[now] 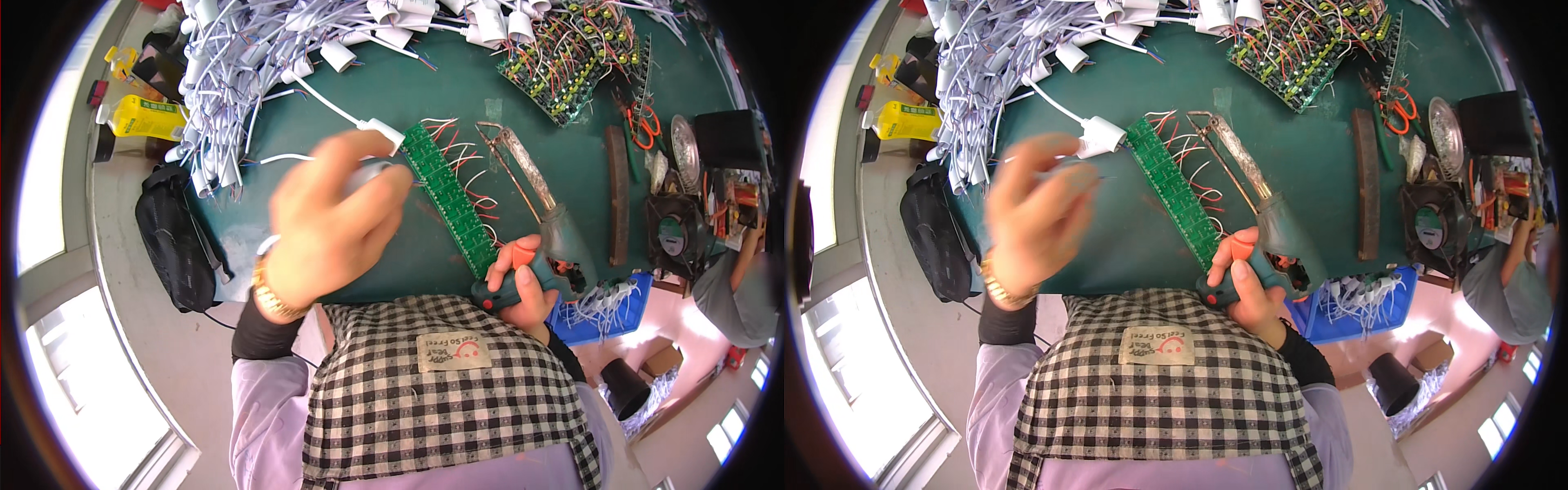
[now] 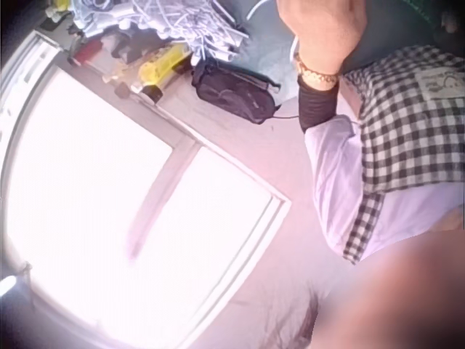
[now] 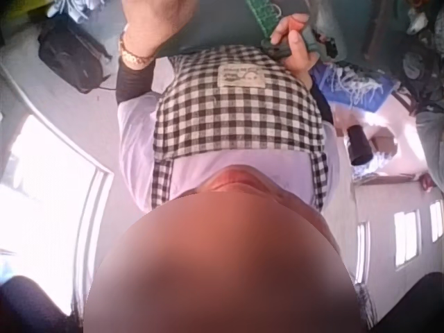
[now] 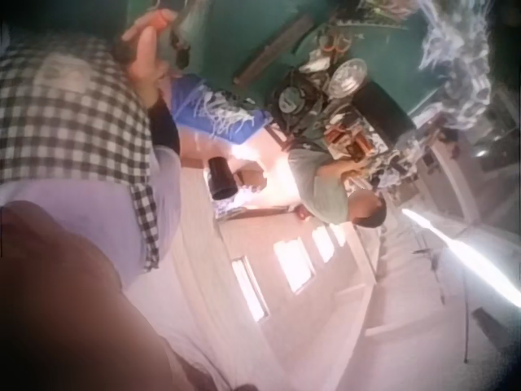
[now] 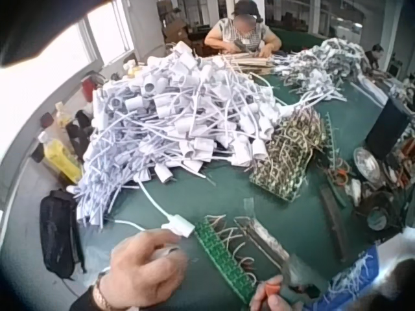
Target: The person assembles led wiring bundles and white plastic sockets onto a circuit panel using a soldering iron.
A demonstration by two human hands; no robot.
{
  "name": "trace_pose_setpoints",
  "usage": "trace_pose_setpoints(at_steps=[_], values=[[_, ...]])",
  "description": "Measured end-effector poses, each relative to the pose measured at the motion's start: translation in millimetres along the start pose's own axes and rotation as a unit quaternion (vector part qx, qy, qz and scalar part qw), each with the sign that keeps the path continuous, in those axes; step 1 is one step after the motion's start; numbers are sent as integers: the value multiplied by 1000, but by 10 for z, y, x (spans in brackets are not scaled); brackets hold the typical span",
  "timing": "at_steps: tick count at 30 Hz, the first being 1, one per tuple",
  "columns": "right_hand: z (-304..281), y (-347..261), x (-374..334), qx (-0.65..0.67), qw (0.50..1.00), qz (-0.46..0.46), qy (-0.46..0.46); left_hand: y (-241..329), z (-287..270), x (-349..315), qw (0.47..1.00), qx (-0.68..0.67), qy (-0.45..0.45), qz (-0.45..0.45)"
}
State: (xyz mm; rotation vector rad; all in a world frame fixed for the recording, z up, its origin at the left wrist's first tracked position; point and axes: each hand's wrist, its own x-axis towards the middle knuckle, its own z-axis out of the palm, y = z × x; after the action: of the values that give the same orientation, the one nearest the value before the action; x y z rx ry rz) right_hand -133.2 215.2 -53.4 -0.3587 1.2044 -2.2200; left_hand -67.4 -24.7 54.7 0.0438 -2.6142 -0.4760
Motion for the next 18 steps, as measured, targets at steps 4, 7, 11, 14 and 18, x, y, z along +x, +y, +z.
trace_pose_setpoints(at_steps=[4,7,11,14,18], values=[[19,-122,43,-36,999,33,-25,-213,721,-445,993,-61,1,-103],[-22,-183,17,-54,996,63,-32,-272,907,-511,989,-45,74,-121],[-69,-252,48,-167,979,71,-92,-279,1000,-470,978,32,125,-165],[-31,-284,49,-219,964,124,-84,-335,1007,-490,974,2,110,-200],[37,-354,102,-339,924,140,-109,-307,992,-469,976,20,100,-195]])
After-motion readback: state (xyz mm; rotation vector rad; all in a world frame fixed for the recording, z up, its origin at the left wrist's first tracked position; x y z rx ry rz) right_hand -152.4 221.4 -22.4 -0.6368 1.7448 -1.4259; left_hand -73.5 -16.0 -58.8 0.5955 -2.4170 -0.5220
